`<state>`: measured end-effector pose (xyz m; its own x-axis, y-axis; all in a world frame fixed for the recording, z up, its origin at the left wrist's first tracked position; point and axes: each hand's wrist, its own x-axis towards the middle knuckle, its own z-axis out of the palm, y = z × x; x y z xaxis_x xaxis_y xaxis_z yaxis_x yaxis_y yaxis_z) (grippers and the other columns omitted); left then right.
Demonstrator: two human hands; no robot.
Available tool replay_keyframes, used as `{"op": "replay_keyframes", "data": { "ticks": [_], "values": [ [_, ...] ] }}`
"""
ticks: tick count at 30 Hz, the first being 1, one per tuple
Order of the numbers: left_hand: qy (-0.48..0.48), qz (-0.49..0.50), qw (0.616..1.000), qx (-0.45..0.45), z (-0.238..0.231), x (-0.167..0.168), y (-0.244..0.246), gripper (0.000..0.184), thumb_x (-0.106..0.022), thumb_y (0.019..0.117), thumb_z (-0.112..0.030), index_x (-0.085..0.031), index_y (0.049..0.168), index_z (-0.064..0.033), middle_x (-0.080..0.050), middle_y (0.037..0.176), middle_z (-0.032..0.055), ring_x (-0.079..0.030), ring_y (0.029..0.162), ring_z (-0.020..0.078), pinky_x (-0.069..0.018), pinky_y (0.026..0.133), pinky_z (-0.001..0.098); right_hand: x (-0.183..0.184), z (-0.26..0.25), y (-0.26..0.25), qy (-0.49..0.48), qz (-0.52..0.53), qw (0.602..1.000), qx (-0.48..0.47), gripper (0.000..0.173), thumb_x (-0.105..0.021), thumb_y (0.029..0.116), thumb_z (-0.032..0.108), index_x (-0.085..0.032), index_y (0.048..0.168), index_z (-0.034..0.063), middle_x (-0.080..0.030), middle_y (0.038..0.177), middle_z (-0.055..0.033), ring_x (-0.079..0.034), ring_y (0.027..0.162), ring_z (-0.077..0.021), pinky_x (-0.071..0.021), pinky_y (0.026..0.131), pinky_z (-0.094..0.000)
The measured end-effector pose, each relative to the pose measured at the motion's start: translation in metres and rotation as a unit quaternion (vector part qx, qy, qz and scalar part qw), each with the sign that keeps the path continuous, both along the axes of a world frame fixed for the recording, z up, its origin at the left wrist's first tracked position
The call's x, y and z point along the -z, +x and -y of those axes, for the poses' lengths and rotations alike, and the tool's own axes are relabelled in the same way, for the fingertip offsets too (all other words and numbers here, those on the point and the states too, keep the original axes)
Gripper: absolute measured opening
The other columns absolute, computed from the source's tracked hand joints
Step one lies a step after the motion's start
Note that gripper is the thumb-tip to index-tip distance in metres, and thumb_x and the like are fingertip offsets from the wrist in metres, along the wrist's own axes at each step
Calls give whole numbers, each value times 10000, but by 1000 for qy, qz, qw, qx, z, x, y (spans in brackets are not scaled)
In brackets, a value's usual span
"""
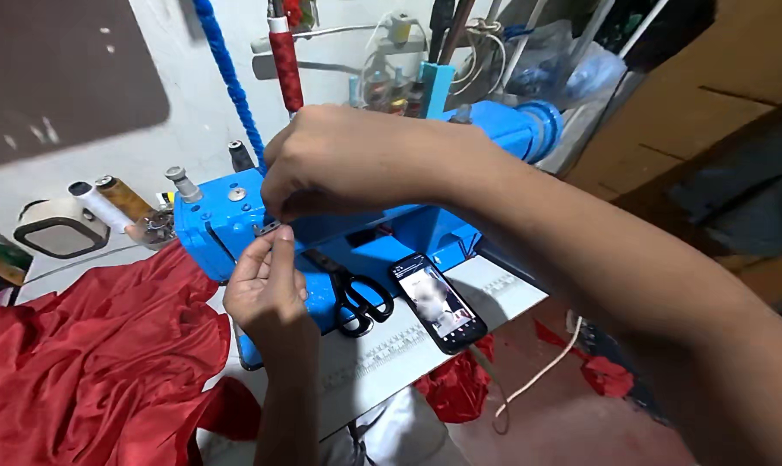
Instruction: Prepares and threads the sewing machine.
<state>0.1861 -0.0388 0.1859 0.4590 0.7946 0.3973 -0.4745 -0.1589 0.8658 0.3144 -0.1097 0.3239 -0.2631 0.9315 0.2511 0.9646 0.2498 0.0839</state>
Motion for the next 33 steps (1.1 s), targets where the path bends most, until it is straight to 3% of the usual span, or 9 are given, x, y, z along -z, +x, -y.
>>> {"op": "replay_keyframes", "data": {
  "ticks": [5, 9, 13, 16, 19, 22, 25, 29, 33],
  "values": [
    [-17, -2, 1000, 22, -3, -3, -2, 94, -605, 1019, -115, -694, 991, -104, -514, 583, -103, -402, 413, -18, -359, 388, 134, -1, -2, -1, 0, 8, 1000, -5, 151, -631, 971, 118, -771, 932, 76, -684, 855, -79, -651, 843, -224, -483, 718, -390],
    [-6, 11, 1000, 29, -7, 1, -7, 104, -589, 1016, -90, -689, 990, -100, -532, 597, -104, -405, 425, -23, -362, 402, 132, -1, -2, 1, 5, -23, 1000, -3, 163, -629, 990, 151, -773, 992, 75, -712, 894, -74, -668, 854, -202, -502, 750, -380],
    [75, -26, 995, 67, -15, 18, -43, 111, -599, 1002, -138, -691, 978, -194, -633, 725, -167, -493, 543, -68, -404, 491, 114, 2, 27, 1, 106, -62, 992, 15, 200, -588, 1022, 166, -737, 1084, 49, -740, 990, -82, -697, 927, -184, -535, 866, -371],
    [103, -37, 988, 112, -4, 22, -63, 81, -680, 966, -166, -743, 959, -218, -686, 802, -192, -557, 615, -97, -454, 539, 92, 17, 48, -18, 171, -118, 978, -30, 201, -602, 992, 120, -761, 1071, 25, -738, 1012, -75, -692, 966, -139, -563, 864, -305],
    [97, -35, 986, 130, 8, 16, -68, 83, -683, 932, -79, -737, 968, -131, -672, 766, -170, -546, 601, -101, -453, 529, 84, 49, 53, -39, 70, -192, 974, -96, 254, -589, 956, 84, -745, 1154, 44, -732, 1070, -39, -684, 1002, -104, -574, 845, -258],
    [68, -11, 988, 138, 5, 14, -68, 88, -687, 938, -93, -741, 965, -158, -693, 783, -156, -552, 594, -89, -453, 523, 93, 64, 51, -41, -17, -236, 968, -87, 367, -564, 939, 71, -675, 1288, 55, -727, 1076, -42, -664, 913, -84, -554, 771, -247],
    [65, 9, 987, 148, 1, 13, -69, 97, -679, 942, -93, -742, 969, -162, -698, 802, -141, -551, 595, -82, -454, 524, 94, 66, 45, -36, 13, -241, 968, -76, 233, -585, 968, 86, -691, 1160, 5, -661, 811, -28, -604, 709, -54, -514, 648, -204],
    [63, -16, 991, 121, -6, 9, -68, 73, -678, 950, -129, -737, 924, -164, -676, 755, -130, -528, 561, -62, -431, 502, 109, 58, 38, -31, 81, -212, 970, -88, 133, -626, 956, 60, -747, 942, 6, -682, 802, -36, -635, 749, -44, -518, 675, -169],
    [124, -95, 987, 43, -15, 2, -59, 86, -625, 955, -102, -706, 980, -84, -622, 658, -149, -490, 512, -76, -393, 470, 110, 53, 32, -28, 111, -178, 974, -81, 130, -625, 947, 59, -746, 932, 14, -679, 805, -39, -640, 750, -68, -523, 671, -192]
  ]
}}
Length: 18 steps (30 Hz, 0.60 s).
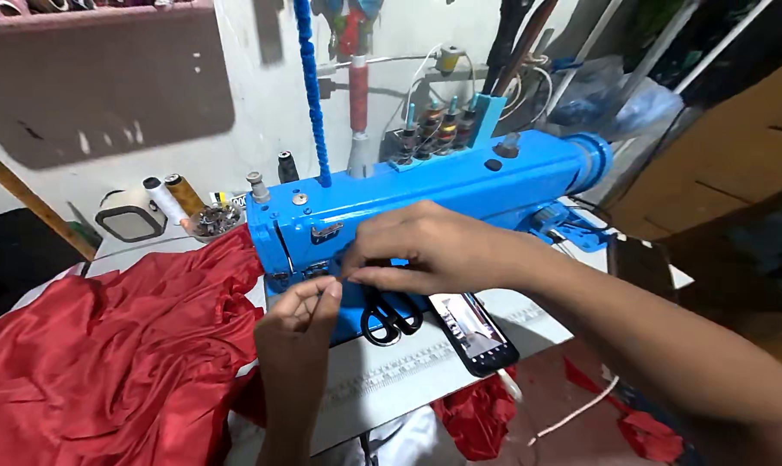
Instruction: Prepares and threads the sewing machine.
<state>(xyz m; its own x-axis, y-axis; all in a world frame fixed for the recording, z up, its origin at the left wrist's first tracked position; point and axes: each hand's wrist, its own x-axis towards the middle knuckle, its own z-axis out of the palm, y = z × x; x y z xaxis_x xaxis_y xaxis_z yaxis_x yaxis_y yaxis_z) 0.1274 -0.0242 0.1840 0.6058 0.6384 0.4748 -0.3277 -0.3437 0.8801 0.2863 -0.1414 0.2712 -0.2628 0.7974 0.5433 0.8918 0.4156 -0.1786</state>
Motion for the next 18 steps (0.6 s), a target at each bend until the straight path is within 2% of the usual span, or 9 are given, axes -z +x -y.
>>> {"op": "replay_keyframes", "data": {
  "ticks": [2, 4, 5, 7, 11, 14, 18],
  "values": [
    [63, -10, 996, -55, -6, -1, 7, 164, -631, 952, -75, -715, 1078, -12, -622, 673, -135, -504, 533, -95, -417, 490, 92, -5, -4, 4, 13, 2, 1000, 12, 140, -617, 950, 58, -746, 937, 7, -671, 791, -45, -624, 717, -77, -511, 647, -204],
    [108, 12, 990, -89, -13, -1, 13, 236, -619, 966, -70, -688, 1168, 30, -594, 674, -128, -473, 541, -113, -391, 501, 74, -12, -8, 10, 6, -1, 1000, 16, 146, -615, 968, 57, -749, 965, -2, -686, 808, -65, -637, 737, -86, -517, 670, -210],
    [118, 28, 988, -95, -16, -2, 16, 267, -606, 969, -65, -667, 1205, 45, -565, 665, -135, -455, 538, -118, -379, 503, 67, -15, -11, 13, 5, 0, 1000, 18, 149, -617, 969, 59, -753, 975, -2, -688, 812, -68, -636, 738, -88, -512, 673, -211],
    [134, 53, 986, -87, -21, -3, 19, 311, -592, 971, -44, -634, 1259, 64, -578, 679, -131, -478, 547, -124, -412, 519, 57, -19, -17, 19, 5, 3, 1000, 18, 152, -617, 966, 59, -756, 979, -2, -679, 802, -74, -621, 721, -93, -497, 661, -213],
    [197, 75, 973, -95, -30, -2, 26, 333, -617, 957, -50, -658, 1266, 64, -601, 755, -57, -445, 578, -88, -374, 527, 73, -20, -26, 26, 4, 23, 999, 22, 159, -616, 961, 63, -765, 970, 7, -666, 785, -71, -611, 713, -104, -490, 656, -226],
    [218, 61, 968, -108, -32, -3, 29, 334, -645, 954, -87, -685, 1268, 20, -570, 780, -41, -443, 595, -64, -355, 524, 82, -18, -30, 29, 8, 36, 999, 39, 160, -617, 953, 61, -772, 958, 21, -661, 770, -65, -608, 705, -110, -478, 643, -239],
    [206, 57, 971, -105, -31, -7, 31, 321, -667, 940, -74, -696, 1246, 17, -555, 764, -53, -470, 577, -67, -405, 516, 70, -18, -33, 29, 25, 56, 997, 48, 155, -624, 937, 45, -776, 962, 24, -675, 769, -76, -630, 709, -136, -495, 649, -266]
  ]
}}
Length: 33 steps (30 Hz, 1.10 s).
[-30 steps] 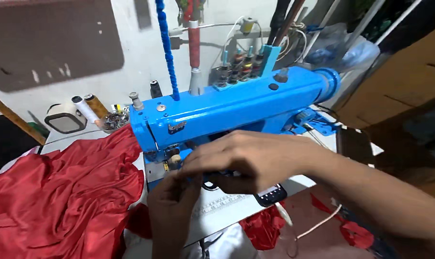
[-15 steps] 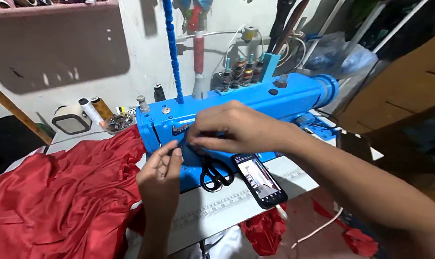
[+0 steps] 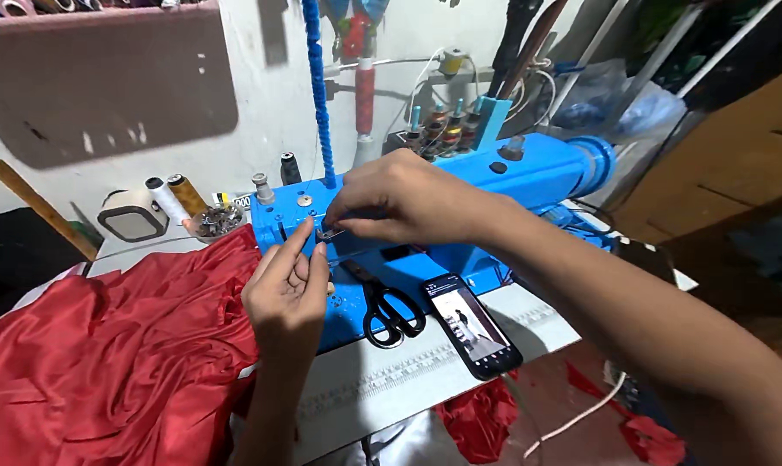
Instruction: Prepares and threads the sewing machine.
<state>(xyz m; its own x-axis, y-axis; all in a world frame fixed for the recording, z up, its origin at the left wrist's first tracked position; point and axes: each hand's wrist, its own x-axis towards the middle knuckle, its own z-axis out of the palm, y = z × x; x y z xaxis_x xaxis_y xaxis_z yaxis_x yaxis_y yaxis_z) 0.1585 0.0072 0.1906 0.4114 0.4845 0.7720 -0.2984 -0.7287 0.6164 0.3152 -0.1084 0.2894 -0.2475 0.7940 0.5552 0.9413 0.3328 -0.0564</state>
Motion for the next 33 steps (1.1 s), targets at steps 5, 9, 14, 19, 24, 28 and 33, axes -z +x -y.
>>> {"op": "replay_keyframes", "data": {
  "ticks": [5, 9, 14, 19, 24, 28, 33],
  "values": [
    [5, 10, 1000, -9, 2, 3, -1, 351, -691, 893, -51, -683, 1228, 51, -582, 800, -37, -477, 606, -75, -394, 529, 64, -3, -1, -3, 0, 52, 999, 5, 155, -624, 930, 39, -777, 951, 22, -648, 738, -94, -629, 705, -198, -492, 639, -317],
    [-4, -8, 1000, -5, 4, 2, -3, 388, -709, 898, -70, -658, 1269, 33, -695, 1036, 32, -518, 612, -80, -424, 522, 78, -9, 0, -9, -26, 78, 996, 22, 139, -632, 923, 30, -769, 948, 15, -629, 747, -106, -630, 715, -232, -498, 644, -349],
    [-10, 0, 1000, -10, 6, 2, -1, 399, -721, 895, -64, -651, 1277, 29, -709, 1119, 63, -547, 617, -68, -453, 532, 95, -11, -4, -14, -29, 109, 993, 33, 145, -609, 934, 21, -751, 907, 9, -618, 734, -108, -626, 718, -249, -485, 634, -365],
    [-14, 5, 1000, -18, 8, 4, 1, 382, -720, 901, -65, -652, 1265, 27, -706, 1106, 60, -541, 609, -60, -447, 527, 101, -14, -3, -15, -32, 123, 991, 47, 164, -590, 939, 11, -749, 899, 5, -622, 733, -113, -632, 708, -254, -481, 611, -368],
    [-10, 11, 1000, -26, 8, 4, 3, 376, -718, 886, -51, -659, 1249, 29, -697, 1093, 52, -531, 603, -59, -441, 521, 98, -15, -2, -18, -47, 136, 988, 48, 166, -583, 960, 27, -736, 897, 9, -614, 738, -117, -632, 726, -270, -487, 625, -389],
    [-11, 19, 1000, -21, 8, 4, 5, 368, -714, 882, -37, -659, 1239, 33, -701, 1079, 42, -528, 602, -59, -437, 515, 101, -15, -4, -19, -59, 139, 987, 53, 179, -577, 970, 33, -747, 916, 27, -623, 755, -112, -640, 746, -271, -491, 632, -395],
    [-19, 32, 999, -19, 8, 4, 7, 371, -707, 875, -15, -648, 1236, 48, -713, 1053, 42, -525, 595, -61, -431, 507, 104, -17, -5, -20, -67, 136, 987, 54, 190, -568, 977, 44, -743, 903, 42, -611, 748, -100, -632, 726, -258, -473, 596, -395]
  ]
}}
